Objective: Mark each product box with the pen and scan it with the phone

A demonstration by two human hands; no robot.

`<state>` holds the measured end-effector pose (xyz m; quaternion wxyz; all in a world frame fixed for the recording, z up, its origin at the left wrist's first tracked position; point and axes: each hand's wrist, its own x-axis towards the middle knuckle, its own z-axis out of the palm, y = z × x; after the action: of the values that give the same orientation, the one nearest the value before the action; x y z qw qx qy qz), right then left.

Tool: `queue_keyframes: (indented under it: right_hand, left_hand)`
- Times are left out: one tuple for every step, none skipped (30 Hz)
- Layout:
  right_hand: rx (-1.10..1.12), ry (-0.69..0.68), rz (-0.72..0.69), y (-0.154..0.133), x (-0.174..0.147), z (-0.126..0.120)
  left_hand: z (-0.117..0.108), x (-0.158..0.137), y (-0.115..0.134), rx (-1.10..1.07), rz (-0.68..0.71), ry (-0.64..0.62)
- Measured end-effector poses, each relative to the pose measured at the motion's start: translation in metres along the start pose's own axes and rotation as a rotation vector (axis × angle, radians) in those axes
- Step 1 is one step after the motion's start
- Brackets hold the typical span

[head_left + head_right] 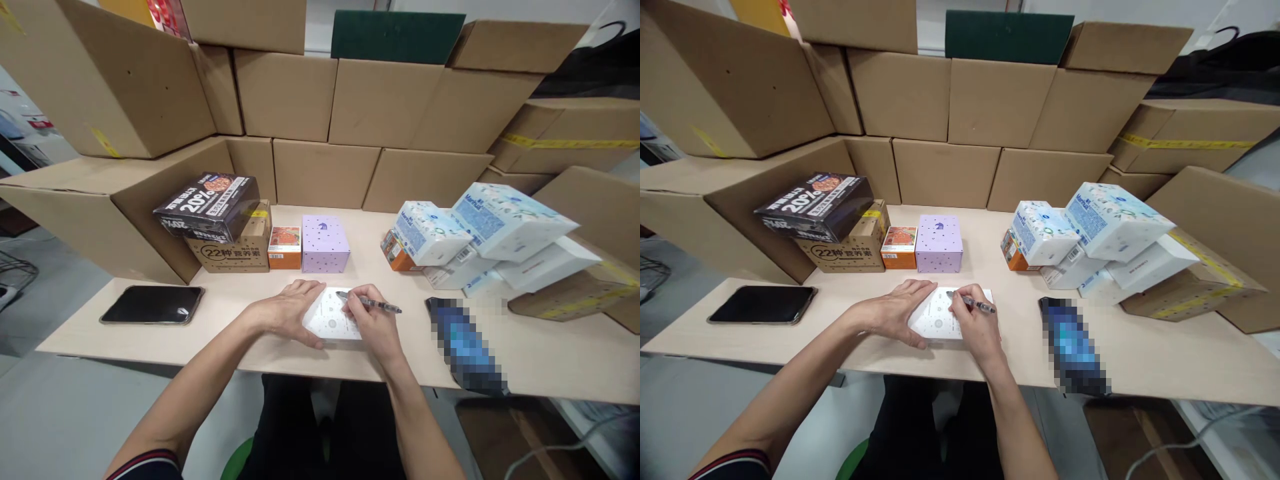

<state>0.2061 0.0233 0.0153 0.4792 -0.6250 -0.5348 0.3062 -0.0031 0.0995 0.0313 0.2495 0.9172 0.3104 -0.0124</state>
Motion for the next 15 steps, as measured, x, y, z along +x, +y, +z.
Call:
queue_keyframes:
  right_hand:
    - [-0.003, -0.005, 0.0, -0.0001, 0.0006, 0.0001]
    - [-0.008, -0.008, -0.001, -0.0001, 0.001, 0.0002]
    - [-0.016, -0.009, -0.003, -0.0002, 0.0012, 0.0002]
    - [-0.023, -0.01, -0.006, -0.0004, 0.0013, 0.0002]
    - [-0.03, -0.011, -0.009, -0.0007, 0.0011, 0.0001]
    - [-0.036, -0.012, -0.013, -0.001, 0.0009, 0.0001]
    - [-0.04, -0.013, -0.017, -0.0013, 0.0006, 0.0001]
    - [-0.041, -0.012, -0.021, -0.0015, 0.0003, 0.0001]
    - [-0.041, -0.01, -0.024, -0.0015, 0.0001, 0.0002]
    - [-0.04, -0.007, -0.026, -0.0015, -0.0001, 0.0003]
    - [-0.038, -0.003, -0.028, -0.0013, -0.0002, 0.0003]
    - [-0.036, 0.0, -0.028, -0.0011, -0.0003, 0.0003]
    - [-0.034, 0.002, -0.026, -0.0008, -0.0002, 0.0002]
    - [-0.032, 0.002, -0.025, -0.0006, -0.0001, 0.0]
    - [-0.031, -0.001, -0.023, -0.0006, 0.0, -0.0002]
  left_hand:
    - [-0.0002, -0.0001, 0.0002, 0.001, 0.002, 0.0]
    - [-0.0004, -0.0002, 0.0005, 0.003, 0.001, -0.001]
    - [-0.0006, -0.0003, 0.0006, 0.007, -0.001, -0.003]
    - [-0.0007, -0.0002, 0.0008, 0.01, -0.004, -0.003]
    - [-0.0007, -0.0002, 0.0009, 0.012, -0.007, -0.003]
    - [-0.0008, -0.0001, 0.0011, 0.013, -0.009, -0.002]
    - [-0.0008, -0.0001, 0.0013, 0.015, -0.008, -0.002]
    - [-0.001, -0.0001, 0.0015, 0.016, -0.006, -0.003]
    - [-0.0011, -0.0001, 0.0018, 0.018, -0.005, -0.004]
    - [-0.0013, -0.0002, 0.0022, 0.02, -0.005, -0.005]
    - [-0.0015, -0.0003, 0.0025, 0.021, -0.007, -0.006]
    - [-0.0017, -0.0003, 0.0027, 0.02, -0.009, -0.005]
    - [-0.0018, -0.0004, 0.0029, 0.018, -0.011, -0.003]
    - [-0.0018, -0.0004, 0.0029, 0.015, -0.011, 0.001]
    - [-0.0019, -0.0005, 0.0027, 0.01, -0.007, 0.004]
